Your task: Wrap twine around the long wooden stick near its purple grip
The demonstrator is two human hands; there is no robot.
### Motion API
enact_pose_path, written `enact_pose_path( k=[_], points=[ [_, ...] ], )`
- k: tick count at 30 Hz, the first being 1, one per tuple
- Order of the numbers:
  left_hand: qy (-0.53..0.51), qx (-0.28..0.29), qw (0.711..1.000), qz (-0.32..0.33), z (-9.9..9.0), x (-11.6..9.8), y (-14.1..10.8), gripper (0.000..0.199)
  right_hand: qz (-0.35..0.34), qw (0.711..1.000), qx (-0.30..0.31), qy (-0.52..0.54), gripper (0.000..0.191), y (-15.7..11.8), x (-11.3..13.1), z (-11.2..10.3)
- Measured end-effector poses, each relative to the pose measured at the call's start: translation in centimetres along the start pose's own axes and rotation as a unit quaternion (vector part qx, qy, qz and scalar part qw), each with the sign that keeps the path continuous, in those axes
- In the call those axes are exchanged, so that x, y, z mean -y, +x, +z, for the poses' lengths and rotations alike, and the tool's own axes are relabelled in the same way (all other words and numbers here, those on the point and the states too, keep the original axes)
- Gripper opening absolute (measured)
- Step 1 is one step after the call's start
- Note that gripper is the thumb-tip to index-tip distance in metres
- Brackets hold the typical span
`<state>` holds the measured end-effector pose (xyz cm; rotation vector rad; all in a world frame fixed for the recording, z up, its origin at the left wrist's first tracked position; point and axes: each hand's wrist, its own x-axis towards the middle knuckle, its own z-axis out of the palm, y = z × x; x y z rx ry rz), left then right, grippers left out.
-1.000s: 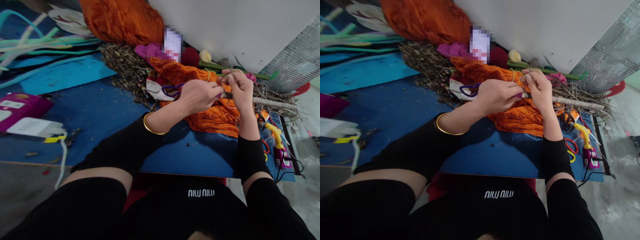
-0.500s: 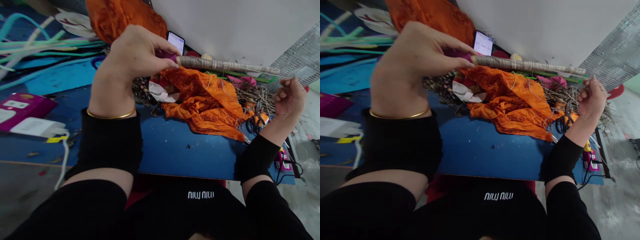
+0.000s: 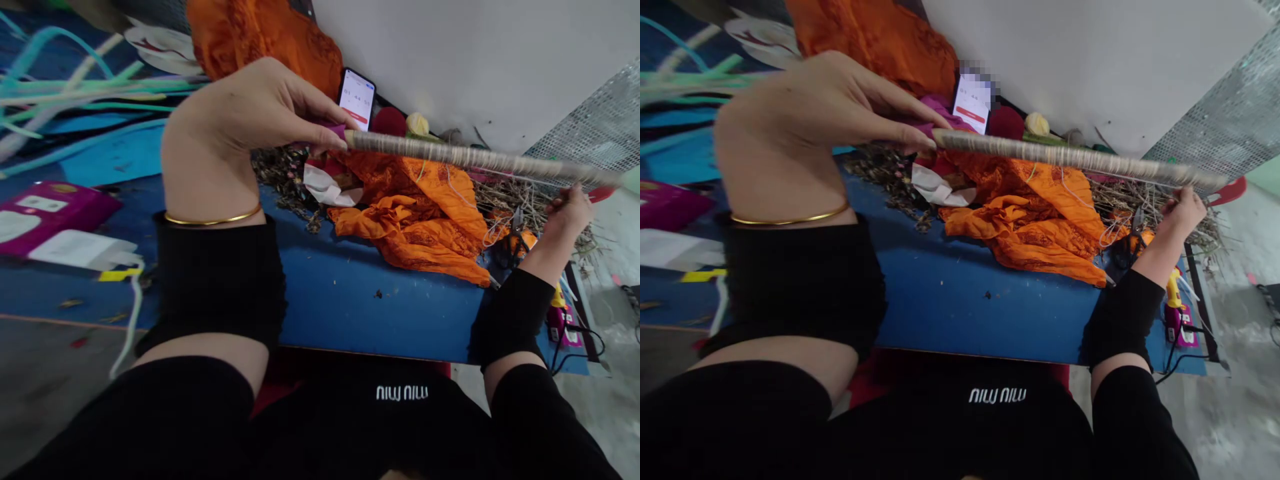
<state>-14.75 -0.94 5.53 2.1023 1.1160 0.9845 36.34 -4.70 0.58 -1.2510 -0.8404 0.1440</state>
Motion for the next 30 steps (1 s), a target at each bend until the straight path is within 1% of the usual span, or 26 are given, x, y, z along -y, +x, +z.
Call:
enact_pose_path(
  k=[2, 3, 4, 5, 6, 7, 8, 10, 11, 12, 13, 15, 16, 17, 19, 21, 23, 24, 26, 28, 30],
  points=[
    [-0.076, -0.032, 0.996, -0.019, 1.0, -0.6, 0.1, 0.052, -0.019, 0.996, -0.057, -0.072, 0.038, -0.8, 0.8, 1.2],
    [-0.123, -0.042, 0.991, -0.035, 1.7, -0.9, 0.2, 0.041, -0.043, 0.988, -0.08, -0.123, 0.033, -1.5, 1.6, 2.0],
    [-0.171, -0.052, 0.982, -0.054, 2.5, -1.4, 0.4, 0.033, -0.077, 0.979, -0.083, -0.171, 0.031, -2.3, 2.6, 2.9],
    [-0.21, -0.041, 0.974, -0.074, 3.5, -1.8, 0.5, 0.029, -0.12, 0.966, -0.071, -0.218, 0.027, -3.4, 3.6, 4.0],
    [-0.242, -0.028, 0.966, -0.088, 4.4, -2.3, 0.7, 0.027, -0.16, 0.959, -0.02, -0.232, 0.017, -4.7, 4.6, 5.2],
    [-0.263, -0.021, 0.959, -0.106, 5.3, -2.8, 0.8, 0.027, -0.191, 0.959, 0.053, -0.205, 0.011, -6.1, 5.5, 6.5],
    [-0.278, -0.009, 0.952, -0.125, 6.2, -3.2, 0.8, 0.028, -0.209, 0.954, 0.139, -0.164, 0.011, -7.7, 6.2, 7.7],
    [-0.299, 0.029, 0.943, -0.142, 7.6, -4.0, 0.8, 0.027, -0.208, 0.928, 0.301, -0.071, 0.024, -11.1, 6.9, 10.2],
    [-0.308, 0.048, 0.939, -0.142, 8.2, -4.3, 0.8, 0.024, -0.198, 0.915, 0.352, -0.024, 0.032, -12.6, 6.9, 11.2],
    [-0.318, 0.066, 0.936, -0.138, 8.6, -4.5, 0.7, 0.021, -0.182, 0.905, 0.384, 0.007, 0.038, -13.9, 6.8, 12.1],
    [-0.326, 0.076, 0.933, -0.132, 8.8, -4.5, 0.7, 0.019, -0.162, 0.895, 0.415, 0.015, 0.041, -15.0, 6.6, 12.7],
    [-0.328, 0.076, 0.933, -0.123, 9.1, -4.4, 0.8, 0.018, -0.126, 0.885, 0.448, 0.005, 0.042, -16.3, 6.6, 13.1],
    [-0.321, 0.072, 0.937, -0.12, 9.1, -4.3, 0.9, 0.019, -0.116, 0.885, 0.451, -0.009, 0.042, -16.6, 6.9, 12.9],
    [-0.311, 0.067, 0.94, -0.119, 9.1, -4.1, 0.9, 0.02, -0.119, 0.89, 0.44, -0.021, 0.043, -16.7, 7.4, 12.6],
    [-0.299, 0.062, 0.944, -0.122, 9.1, -3.8, 1.0, 0.02, -0.163, 0.906, 0.39, -0.033, 0.045, -16.7, 8.6, 11.8],
    [-0.314, 0.068, 0.938, -0.128, 9.5, -3.6, 1.0, 0.017, -0.214, 0.916, 0.34, -0.021, 0.045, -16.8, 9.5, 11.4],
    [-0.349, 0.086, 0.924, -0.128, 10.1, -3.6, 1.1, 0.011, -0.224, 0.917, 0.33, 0.027, 0.046, -17.1, 9.6, 11.5],
    [-0.366, 0.099, 0.916, -0.127, 10.4, -3.6, 1.2, 0.009, -0.211, 0.917, 0.334, 0.056, 0.048, -17.2, 9.3, 11.8],
    [-0.389, 0.124, 0.903, -0.13, 11.1, -3.6, 1.3, 0.011, -0.172, 0.92, 0.337, 0.103, 0.054, -17.2, 8.2, 12.4],
    [-0.421, 0.129, 0.885, -0.148, 11.4, -3.5, 1.4, 0.015, -0.129, 0.93, 0.321, 0.127, 0.057, -16.8, 7.1, 12.8],
    [-0.461, 0.137, 0.86, -0.169, 11.5, -3.5, 1.3, 0.016, -0.087, 0.939, 0.298, 0.149, 0.055, -16.1, 6.4, 12.9]
  ],
)
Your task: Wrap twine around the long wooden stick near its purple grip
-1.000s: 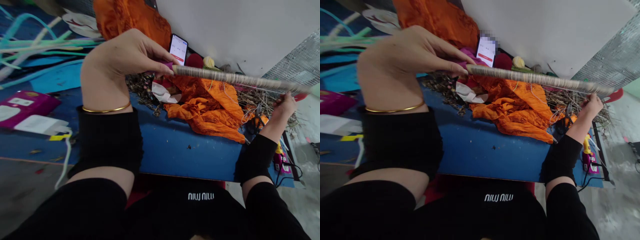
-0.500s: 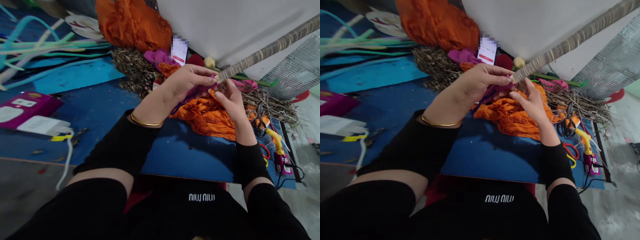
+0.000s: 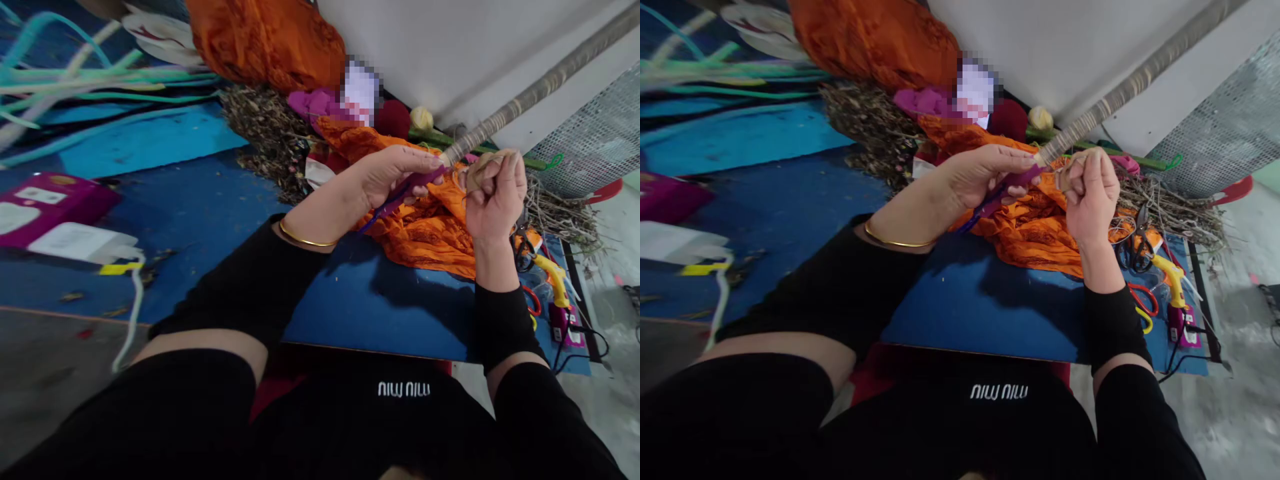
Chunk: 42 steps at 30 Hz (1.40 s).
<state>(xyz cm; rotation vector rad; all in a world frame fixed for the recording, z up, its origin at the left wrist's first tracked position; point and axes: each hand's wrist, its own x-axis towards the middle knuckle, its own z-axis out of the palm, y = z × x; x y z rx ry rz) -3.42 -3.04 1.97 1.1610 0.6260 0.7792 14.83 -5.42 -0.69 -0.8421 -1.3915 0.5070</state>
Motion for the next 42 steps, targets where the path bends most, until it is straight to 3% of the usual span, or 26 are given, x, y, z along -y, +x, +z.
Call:
enact_pose_path(
  k=[2, 5, 13, 17, 23, 29, 35, 42],
  points=[
    [-0.021, 0.014, 1.0, -0.011, -0.1, 0.1, -0.2, 0.012, 0.023, 0.999, -0.02, 0.018, 0.053, 0.4, -0.2, -0.6],
    [0.034, 0.014, 0.999, -0.004, -0.2, 0.3, -0.3, 0.012, 0.043, 0.999, -0.02, 0.017, 0.053, 0.5, 0.0, -0.9],
    [0.112, -0.011, 0.993, 0.025, -0.5, 0.4, 0.0, 0.019, 0.021, 1.0, -0.023, -0.007, 0.053, -0.1, 0.5, -0.2],
    [0.093, -0.019, 0.995, 0.025, -0.8, 0.8, 0.4, 0.017, -0.003, 1.0, -0.025, 0.016, 0.051, -0.2, 1.5, 0.3],
    [0.068, -0.014, 0.997, 0.036, -0.8, 1.1, 1.1, 0.016, -0.007, 0.998, 0.007, -0.06, 0.047, -1.2, 3.0, 1.2],
    [-0.009, 0.005, 1.0, 0.0, -0.4, 0.4, 0.9, 0.014, -0.115, 0.981, 0.061, -0.147, 0.044, -1.0, 4.7, 0.5],
    [0.073, -0.046, 0.996, 0.014, 0.2, 0.8, 0.5, 0.008, -0.104, 0.945, 0.083, -0.299, 0.044, -0.8, 4.6, -1.4],
    [0.196, -0.032, 0.979, 0.04, 0.8, 1.4, 0.5, 0.012, -0.112, 0.951, 0.134, -0.253, 0.046, -0.6, 3.9, -1.3]
  ],
)
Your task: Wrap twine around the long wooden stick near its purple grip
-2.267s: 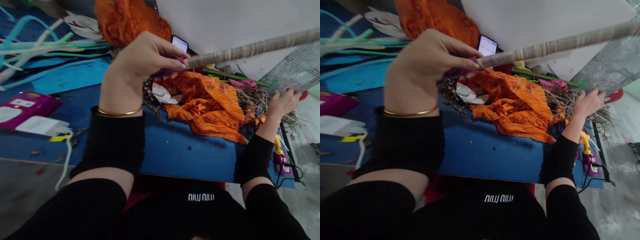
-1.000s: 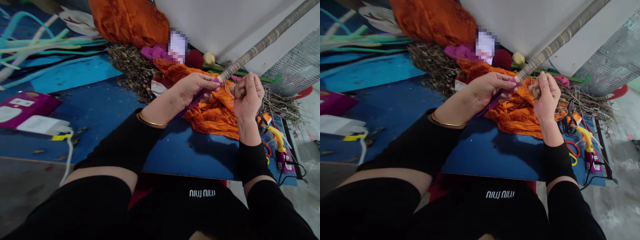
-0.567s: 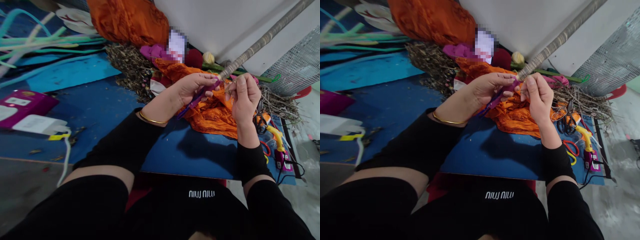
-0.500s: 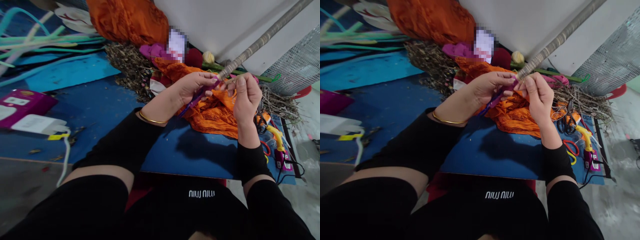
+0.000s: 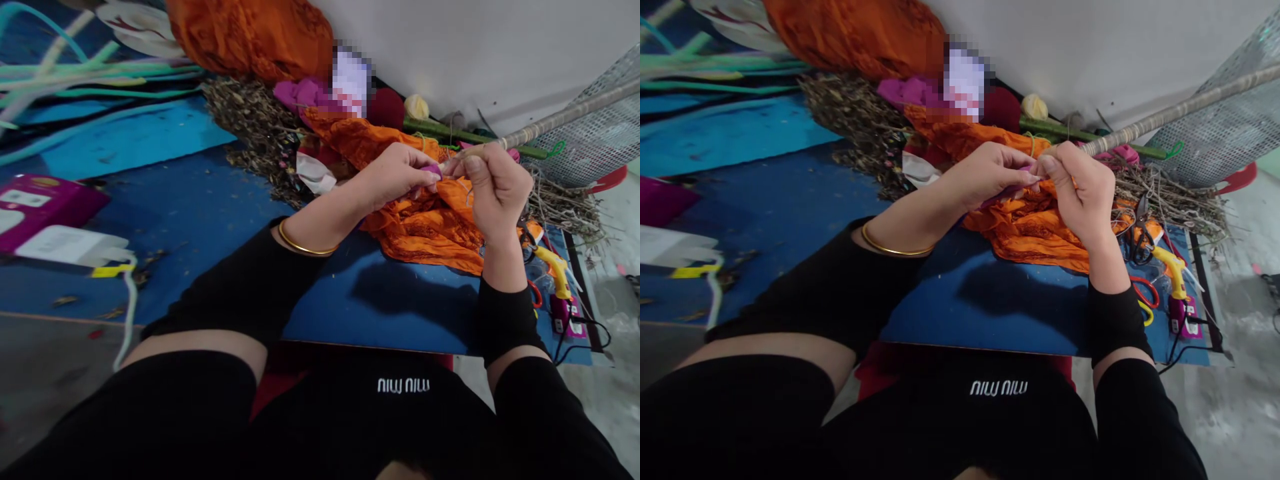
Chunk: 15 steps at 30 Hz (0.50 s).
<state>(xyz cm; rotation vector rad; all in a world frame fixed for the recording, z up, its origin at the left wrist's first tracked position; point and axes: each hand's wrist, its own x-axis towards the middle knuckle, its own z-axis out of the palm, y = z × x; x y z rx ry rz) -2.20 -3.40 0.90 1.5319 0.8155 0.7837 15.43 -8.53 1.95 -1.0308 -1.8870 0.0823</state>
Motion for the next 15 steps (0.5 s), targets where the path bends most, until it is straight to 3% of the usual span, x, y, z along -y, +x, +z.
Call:
enact_pose_path(
  k=[4, 9, 11, 15],
  points=[
    [0.059, -0.003, 0.997, 0.047, 0.3, 0.4, 0.1, 0.01, -0.009, 0.995, -0.029, 0.097, 0.041, 0.4, -0.2, 0.3],
    [0.177, -0.043, 0.978, 0.106, 0.8, 1.0, -0.1, 0.006, 0.081, 0.987, 0.009, 0.138, 0.039, 0.8, -0.5, 0.2],
    [0.236, -0.057, 0.964, 0.111, 1.0, 1.0, -0.3, 0.003, 0.107, 0.984, 0.021, 0.142, 0.04, 0.9, -0.8, 0.1],
    [0.312, -0.081, 0.941, 0.103, 1.4, 0.9, -0.9, 0.018, 0.139, 0.981, 0.015, 0.133, 0.042, 1.1, -1.5, 0.2]
  ],
)
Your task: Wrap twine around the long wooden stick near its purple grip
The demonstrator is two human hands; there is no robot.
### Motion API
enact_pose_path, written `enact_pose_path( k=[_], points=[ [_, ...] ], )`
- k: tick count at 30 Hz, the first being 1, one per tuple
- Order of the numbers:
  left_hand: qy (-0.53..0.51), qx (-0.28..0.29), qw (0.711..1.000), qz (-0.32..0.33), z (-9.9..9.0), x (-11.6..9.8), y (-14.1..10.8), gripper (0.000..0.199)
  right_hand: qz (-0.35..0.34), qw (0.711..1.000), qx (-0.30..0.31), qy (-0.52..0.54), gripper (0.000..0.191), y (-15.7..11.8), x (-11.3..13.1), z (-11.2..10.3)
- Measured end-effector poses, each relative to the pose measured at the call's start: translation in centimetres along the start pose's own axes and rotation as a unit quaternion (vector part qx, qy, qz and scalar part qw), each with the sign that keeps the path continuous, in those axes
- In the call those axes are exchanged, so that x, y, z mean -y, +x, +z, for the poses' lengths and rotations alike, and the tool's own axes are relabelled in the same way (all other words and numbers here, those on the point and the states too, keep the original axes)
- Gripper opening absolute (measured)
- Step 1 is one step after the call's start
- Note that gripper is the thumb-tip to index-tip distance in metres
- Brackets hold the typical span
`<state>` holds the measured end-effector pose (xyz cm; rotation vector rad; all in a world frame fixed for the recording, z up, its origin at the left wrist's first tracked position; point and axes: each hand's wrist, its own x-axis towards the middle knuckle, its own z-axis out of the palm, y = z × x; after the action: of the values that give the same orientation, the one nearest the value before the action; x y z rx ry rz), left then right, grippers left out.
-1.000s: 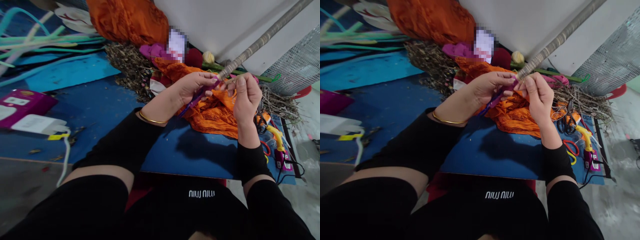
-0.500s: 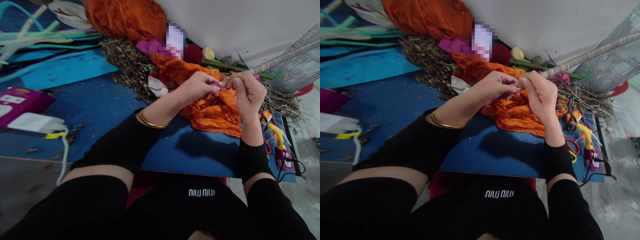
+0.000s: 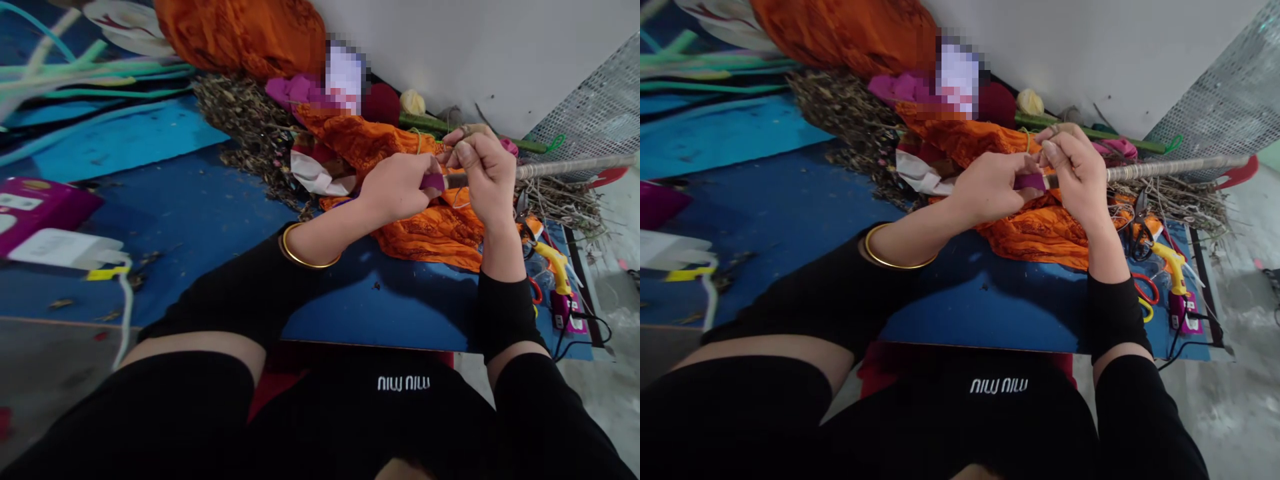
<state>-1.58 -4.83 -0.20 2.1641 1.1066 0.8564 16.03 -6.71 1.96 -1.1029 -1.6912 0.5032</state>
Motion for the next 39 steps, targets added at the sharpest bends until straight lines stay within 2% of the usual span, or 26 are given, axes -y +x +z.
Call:
enact_pose_path(
  k=[5, 10, 15, 21, 27, 31, 35, 37, 39],
  points=[
    [0.047, -0.02, 0.999, 0.013, 0.3, -0.6, -0.6, 0.027, -0.035, 0.998, 0.0, -0.043, 0.047, 0.2, -0.9, -0.2],
    [0.094, -0.037, 0.993, 0.056, 0.7, -0.7, -1.0, 0.039, -0.027, 0.998, 0.0, -0.061, 0.046, 0.7, -2.2, -0.6],
    [0.114, -0.05, 0.987, 0.097, 1.1, -0.4, -1.1, 0.048, -0.031, 0.998, -0.008, -0.052, 0.051, 0.7, -1.9, -0.8],
    [0.117, -0.04, 0.985, 0.123, 1.1, 0.0, -1.0, 0.035, 0.013, 1.0, -0.024, 0.009, 0.06, 0.5, -1.9, -0.3],
    [0.103, -0.027, 0.989, 0.105, 0.5, 0.1, -0.7, 0.035, 0.028, 0.997, -0.058, 0.031, 0.061, 0.9, -2.4, -0.9],
    [0.132, -0.026, 0.989, 0.061, -1.7, 0.3, 0.1, 0.037, 0.024, 0.988, -0.136, 0.064, 0.055, 1.4, -2.4, -4.1],
    [0.131, -0.058, 0.99, 0.021, -5.4, 1.2, 0.5, 0.033, -0.011, 0.971, -0.207, 0.116, 0.037, 1.4, -3.3, -9.8],
    [0.114, -0.069, 0.991, 0.014, -7.6, 1.7, 0.4, 0.032, 0.01, 0.96, -0.257, 0.114, 0.035, 1.3, -4.1, -12.6],
    [0.093, -0.052, 0.994, 0.012, -9.6, 2.4, 0.0, 0.03, 0.043, 0.941, -0.322, 0.092, 0.041, 1.1, -5.0, -14.9]
  ],
)
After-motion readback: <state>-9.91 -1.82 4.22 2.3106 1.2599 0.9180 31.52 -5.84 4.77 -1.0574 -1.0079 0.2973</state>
